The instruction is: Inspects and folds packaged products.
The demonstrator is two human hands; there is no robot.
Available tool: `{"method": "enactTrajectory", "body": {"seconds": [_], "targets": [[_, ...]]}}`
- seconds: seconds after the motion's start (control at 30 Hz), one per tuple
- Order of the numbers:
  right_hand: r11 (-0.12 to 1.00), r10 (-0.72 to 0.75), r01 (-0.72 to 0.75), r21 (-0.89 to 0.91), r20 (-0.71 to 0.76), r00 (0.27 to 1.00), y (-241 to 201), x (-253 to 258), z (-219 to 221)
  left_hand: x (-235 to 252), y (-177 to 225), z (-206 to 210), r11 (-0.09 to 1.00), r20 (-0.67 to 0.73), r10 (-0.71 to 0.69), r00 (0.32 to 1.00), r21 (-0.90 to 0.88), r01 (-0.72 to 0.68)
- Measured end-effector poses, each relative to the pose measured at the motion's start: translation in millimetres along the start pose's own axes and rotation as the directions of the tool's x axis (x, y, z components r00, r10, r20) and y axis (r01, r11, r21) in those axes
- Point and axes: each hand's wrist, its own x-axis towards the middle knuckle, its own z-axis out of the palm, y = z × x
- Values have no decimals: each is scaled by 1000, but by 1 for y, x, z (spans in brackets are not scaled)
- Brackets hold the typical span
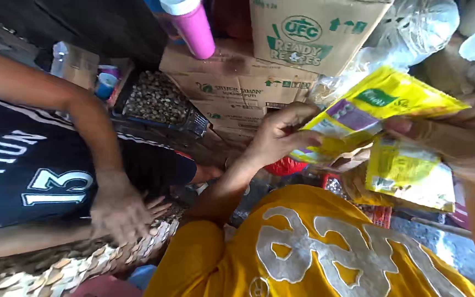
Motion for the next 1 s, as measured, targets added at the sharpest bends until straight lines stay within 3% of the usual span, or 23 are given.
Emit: {"method": "enactTrajectory", "body": {"seconds": [0.1, 0.2, 0.3, 0.4, 0.5, 0.57, 0.6, 0.77, 0.83, 0.93, 1.0], "targets": [[989, -100, 110, -101, 99, 990, -13, 33, 3, -25, -31, -9, 968, 114, -201, 973, -131, 216], [979, -73, 97, -177, 141, 987, -26, 63, 3, -57, -81, -6, 877, 210, -464, 861, -31, 480], [952, -104, 144, -272, 155, 982, -30, 81, -1, -69, -115, 2, 817, 232, -544, 807, -74, 572], [867, -78, 190, -461, 251, 965, -34, 80, -2, -74, -104, 0, 722, 186, -641, 744, -183, 668], [762, 16, 179, -623, 295, 955, -38, 57, 21, -66, -74, -7, 457, 116, -821, 559, -454, 765], [694, 41, 187, -695, 298, 954, -27, 32, 41, -50, -46, -7, 282, 25, -913, 408, -682, 674], [667, 42, 193, -719, 295, 954, -17, 19, 51, -47, -42, -9, 238, 14, -920, 391, -772, 589], [583, 64, 156, -797, 237, 969, 51, -32, 84, -50, -38, -10, 245, 1, -817, 576, -904, 349], [578, 89, 112, -808, 199, 976, 63, -38, 85, -49, -39, -7, 278, 1, -779, 627, -896, 347], [612, 63, 60, -788, 124, 990, 68, -37, 74, -42, -32, -1, 480, -84, -773, 629, -726, 493], [720, 80, -1, -694, 82, 993, 67, -38, 57, -32, -20, -2, 616, -169, -727, 666, -588, 523]]}}
